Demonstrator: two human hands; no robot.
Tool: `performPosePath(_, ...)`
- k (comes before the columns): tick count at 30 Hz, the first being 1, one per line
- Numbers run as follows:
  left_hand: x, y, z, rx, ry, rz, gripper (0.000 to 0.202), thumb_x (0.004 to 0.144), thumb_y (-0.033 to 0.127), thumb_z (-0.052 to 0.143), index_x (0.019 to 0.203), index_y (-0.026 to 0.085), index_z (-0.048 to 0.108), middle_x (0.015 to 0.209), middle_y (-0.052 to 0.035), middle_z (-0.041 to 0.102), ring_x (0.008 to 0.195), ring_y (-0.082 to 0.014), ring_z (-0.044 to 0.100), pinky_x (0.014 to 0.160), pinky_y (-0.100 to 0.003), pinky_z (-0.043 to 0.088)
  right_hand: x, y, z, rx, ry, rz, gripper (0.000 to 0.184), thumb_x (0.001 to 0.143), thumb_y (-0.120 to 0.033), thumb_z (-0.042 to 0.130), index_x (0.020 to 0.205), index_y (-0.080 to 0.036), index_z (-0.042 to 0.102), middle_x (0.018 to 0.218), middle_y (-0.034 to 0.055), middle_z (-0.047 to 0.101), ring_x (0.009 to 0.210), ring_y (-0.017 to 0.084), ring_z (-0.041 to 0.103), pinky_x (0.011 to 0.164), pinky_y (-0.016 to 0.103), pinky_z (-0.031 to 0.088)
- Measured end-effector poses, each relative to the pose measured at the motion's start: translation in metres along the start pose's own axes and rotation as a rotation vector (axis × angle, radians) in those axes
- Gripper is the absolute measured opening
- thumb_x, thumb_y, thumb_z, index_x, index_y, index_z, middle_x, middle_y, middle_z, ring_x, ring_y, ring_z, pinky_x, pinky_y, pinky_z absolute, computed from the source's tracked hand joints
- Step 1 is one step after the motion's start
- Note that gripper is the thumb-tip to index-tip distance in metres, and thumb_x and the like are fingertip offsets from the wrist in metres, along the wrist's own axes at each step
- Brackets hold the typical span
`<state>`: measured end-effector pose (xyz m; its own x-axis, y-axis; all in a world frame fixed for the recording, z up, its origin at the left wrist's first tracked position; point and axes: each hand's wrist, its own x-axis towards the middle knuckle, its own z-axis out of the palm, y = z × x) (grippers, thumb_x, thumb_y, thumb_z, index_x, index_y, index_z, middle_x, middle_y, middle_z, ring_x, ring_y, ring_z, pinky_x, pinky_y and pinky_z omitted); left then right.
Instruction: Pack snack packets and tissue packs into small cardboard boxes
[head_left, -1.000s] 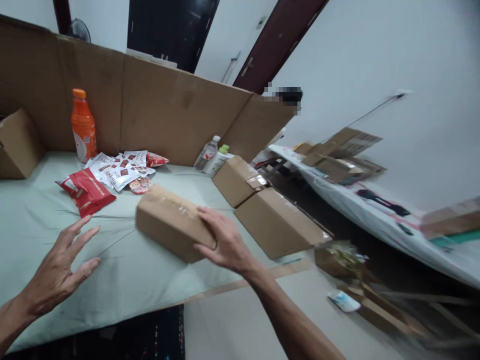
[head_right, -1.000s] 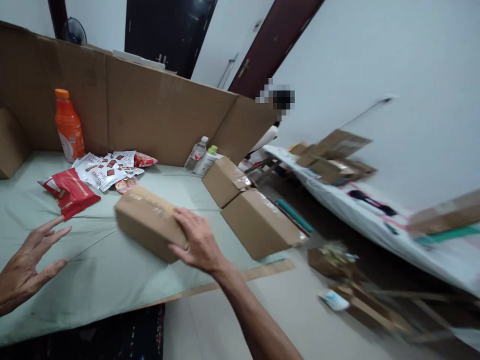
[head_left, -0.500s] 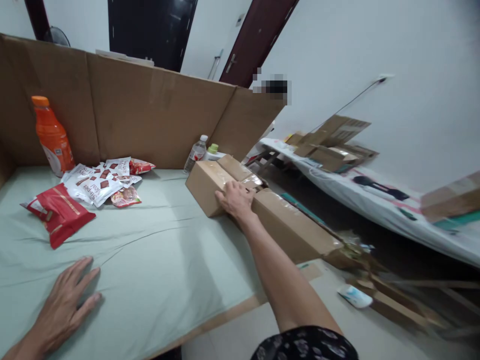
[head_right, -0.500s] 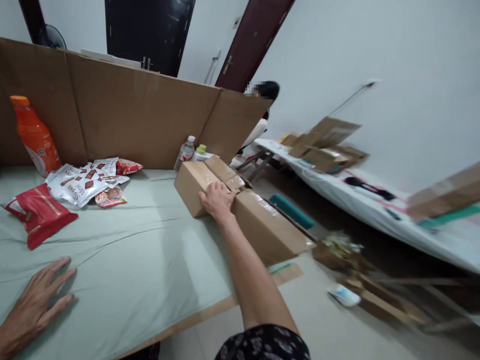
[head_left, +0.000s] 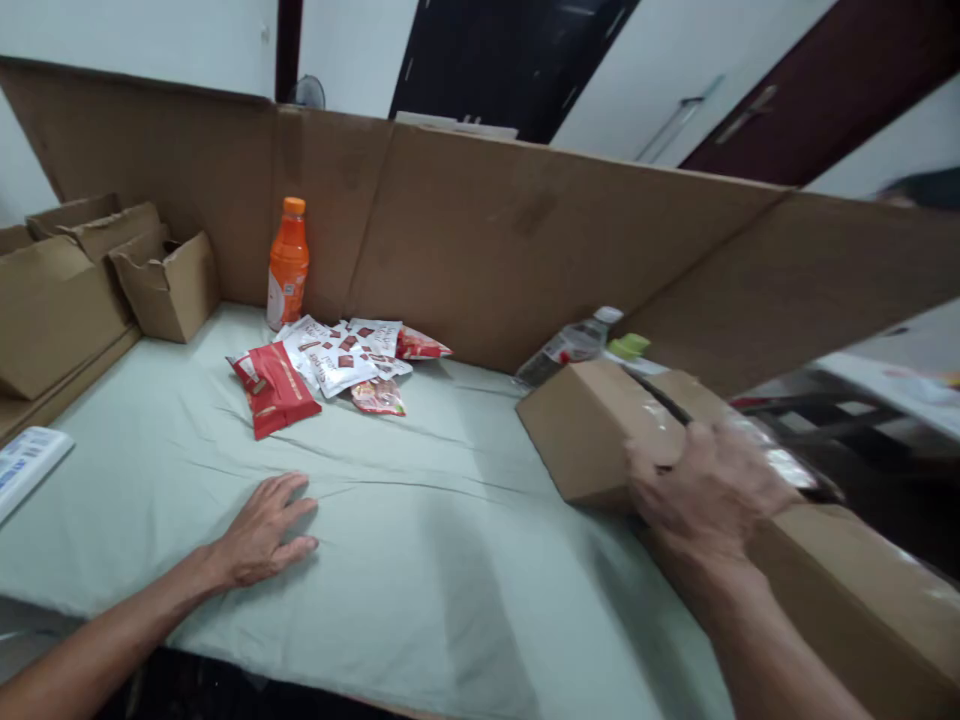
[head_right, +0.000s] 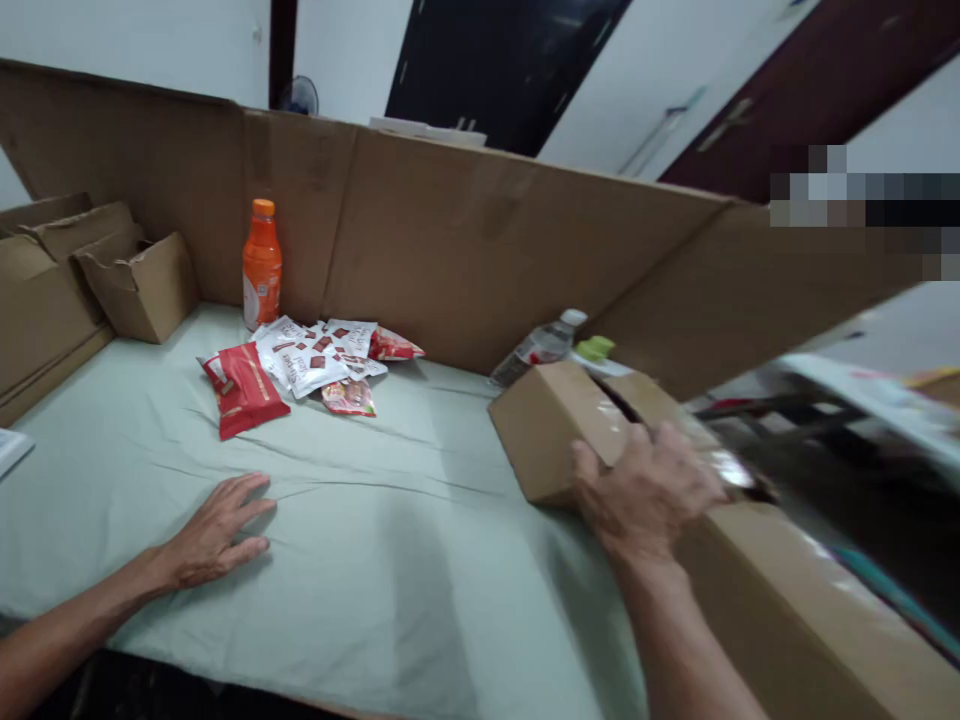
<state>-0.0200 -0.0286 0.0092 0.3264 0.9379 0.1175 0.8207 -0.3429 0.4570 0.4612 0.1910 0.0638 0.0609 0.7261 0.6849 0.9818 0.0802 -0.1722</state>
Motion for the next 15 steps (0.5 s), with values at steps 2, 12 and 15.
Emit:
performPosePath(2, -0.003, 0.003, -0.005, -0.030, 0.001, -0.002, 0.046, 0.097, 0.044, 0.064, 0.137, 0.022, 0.063, 0.157, -0.0172, 0.050, 0.148, -0.0354, 0.044, 0.119, -0.055, 0.043, -0.020, -0.036, 0.011, 0.111, -0.020, -0.140, 0.047, 0.093, -0.047, 0.045, 0.124, -0.019, 0.066, 0.145, 0.0274, 0.056, 0.138, 0.049, 0.049, 0.106, 0.072, 0.038)
performPosePath(12, -0.035, -0.020, -0.062, -0.069, 0.150, -0.161, 0.047, 0.100, 0.041, 0.058, 0.143, 0.021, 0.060, 0.162, -0.0155, 0.043, 0.149, -0.0331, 0.043, 0.121, -0.052, 0.043, -0.084, -0.319, 0.098, 0.786, -0.640, -0.202, 0.049, 0.081, -0.050, 0.065, 0.117, -0.018, 0.071, 0.127, 0.0181, 0.073, 0.119, 0.035, 0.067, 0.104, 0.049, 0.050)
performPosePath(15, -0.051, -0.037, -0.072, -0.065, 0.191, -0.233, 0.046, 0.100, 0.041, 0.057, 0.142, 0.021, 0.062, 0.160, -0.0161, 0.046, 0.147, -0.0348, 0.046, 0.119, -0.055, 0.045, -0.079, -0.368, 0.119, 0.807, -0.676, -0.143, 0.048, 0.081, -0.051, 0.067, 0.114, -0.018, 0.071, 0.108, 0.0152, 0.076, 0.101, 0.033, 0.070, 0.089, 0.045, 0.054)
